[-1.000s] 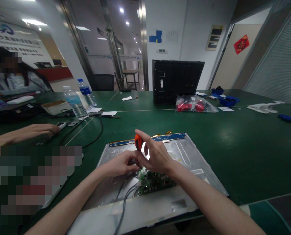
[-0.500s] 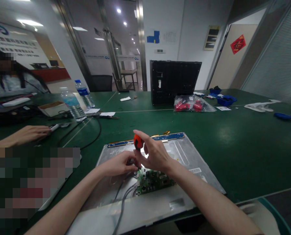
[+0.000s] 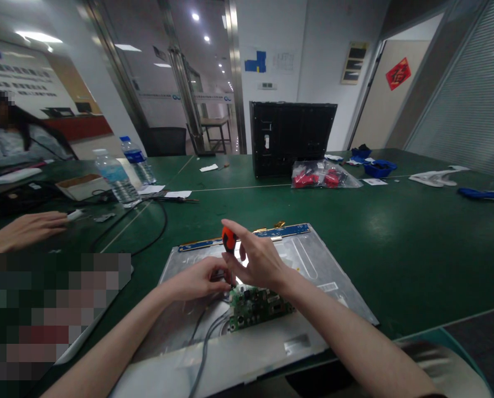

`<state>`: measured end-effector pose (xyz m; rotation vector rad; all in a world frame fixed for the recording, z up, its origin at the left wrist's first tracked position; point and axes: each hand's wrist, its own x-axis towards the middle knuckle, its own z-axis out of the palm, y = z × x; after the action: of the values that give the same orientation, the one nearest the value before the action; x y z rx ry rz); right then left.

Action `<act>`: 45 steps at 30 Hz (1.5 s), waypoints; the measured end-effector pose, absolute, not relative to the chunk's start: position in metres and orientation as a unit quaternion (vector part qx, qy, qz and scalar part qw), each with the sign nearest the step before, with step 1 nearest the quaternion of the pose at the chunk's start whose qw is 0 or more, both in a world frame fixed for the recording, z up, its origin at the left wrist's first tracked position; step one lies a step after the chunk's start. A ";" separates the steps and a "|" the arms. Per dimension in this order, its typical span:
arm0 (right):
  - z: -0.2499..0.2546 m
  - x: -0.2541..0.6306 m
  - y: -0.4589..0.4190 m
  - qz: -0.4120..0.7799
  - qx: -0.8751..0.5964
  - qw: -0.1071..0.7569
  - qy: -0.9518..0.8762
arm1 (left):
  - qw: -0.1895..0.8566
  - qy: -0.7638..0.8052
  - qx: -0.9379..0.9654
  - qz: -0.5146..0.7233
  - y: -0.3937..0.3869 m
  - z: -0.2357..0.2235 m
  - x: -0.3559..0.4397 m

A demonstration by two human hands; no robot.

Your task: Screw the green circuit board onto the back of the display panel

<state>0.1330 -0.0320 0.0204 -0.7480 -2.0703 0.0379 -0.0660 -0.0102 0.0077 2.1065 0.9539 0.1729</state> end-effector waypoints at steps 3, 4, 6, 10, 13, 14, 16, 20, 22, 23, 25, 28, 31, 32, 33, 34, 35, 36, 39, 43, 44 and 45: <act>0.021 0.133 -0.033 0.017 -0.301 0.447 -0.842 | 0.399 0.379 0.830 0.092 -0.012 0.007 -0.065; 0.022 0.133 -0.033 0.018 -0.297 0.451 -0.841 | 0.403 0.379 0.828 0.093 -0.013 0.007 -0.065; 0.023 0.133 -0.034 0.018 -0.287 0.461 -0.840 | 0.411 0.382 0.822 0.096 -0.015 0.007 -0.064; 0.024 0.131 -0.036 0.015 -0.282 0.465 -0.839 | 0.420 0.382 0.817 0.102 -0.016 0.013 -0.061; 0.024 0.129 -0.037 0.013 -0.285 0.467 -0.837 | 0.414 0.387 0.818 0.100 -0.018 0.016 -0.060; 0.023 0.129 -0.037 0.014 -0.287 0.467 -0.836 | 0.412 0.389 0.818 0.099 -0.018 0.016 -0.059; 0.022 0.129 -0.036 0.015 -0.290 0.466 -0.836 | 0.406 0.395 0.818 0.098 -0.018 0.016 -0.059; 0.020 0.131 -0.034 0.015 -0.289 0.462 -0.838 | 0.396 0.398 0.822 0.094 -0.017 0.013 -0.061; 0.020 0.132 -0.034 0.016 -0.286 0.461 -0.840 | 0.392 0.395 0.826 0.090 -0.017 0.013 -0.061; 0.020 0.132 -0.034 0.017 -0.285 0.459 -0.841 | 0.391 0.394 0.827 0.088 -0.017 0.012 -0.062; 0.021 0.132 -0.036 0.023 -0.288 0.454 -0.843 | 0.390 0.392 0.828 0.091 -0.017 0.012 -0.062; 0.022 0.133 -0.037 0.038 -0.293 0.459 -0.838 | 0.396 0.381 0.830 0.098 -0.016 0.011 -0.062; 0.022 0.134 -0.038 0.053 -0.286 0.468 -0.834 | 0.398 0.372 0.833 0.099 -0.016 0.008 -0.063; 0.021 0.134 -0.037 0.054 -0.285 0.469 -0.834 | 0.396 0.373 0.833 0.101 -0.017 0.008 -0.063; 0.021 0.134 -0.037 0.052 -0.284 0.469 -0.835 | 0.394 0.376 0.832 0.104 -0.017 0.008 -0.063; 0.021 0.133 -0.037 0.048 -0.284 0.468 -0.836 | 0.393 0.378 0.831 0.106 -0.018 0.008 -0.062; 0.020 0.133 -0.037 0.043 -0.285 0.466 -0.837 | 0.393 0.379 0.831 0.108 -0.018 0.008 -0.062; 0.019 0.132 -0.037 0.038 -0.285 0.464 -0.838 | 0.393 0.380 0.830 0.108 -0.019 0.009 -0.062; 0.016 0.130 -0.036 0.026 -0.288 0.464 -0.838 | 0.393 0.382 0.829 0.108 -0.021 0.011 -0.060; 0.016 0.130 -0.036 0.026 -0.281 0.473 -0.835 | 0.403 0.383 0.825 0.106 -0.021 0.012 -0.060; 0.017 0.131 -0.037 0.028 -0.280 0.475 -0.833 | 0.406 0.382 0.824 0.107 -0.021 0.011 -0.060; 0.018 0.131 -0.037 0.030 -0.281 0.476 -0.833 | 0.408 0.381 0.822 0.111 -0.021 0.010 -0.061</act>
<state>0.1313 -0.0373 0.0179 -0.6863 -2.0357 0.0741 -0.0609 -0.0208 0.0104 2.0734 0.9606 0.2788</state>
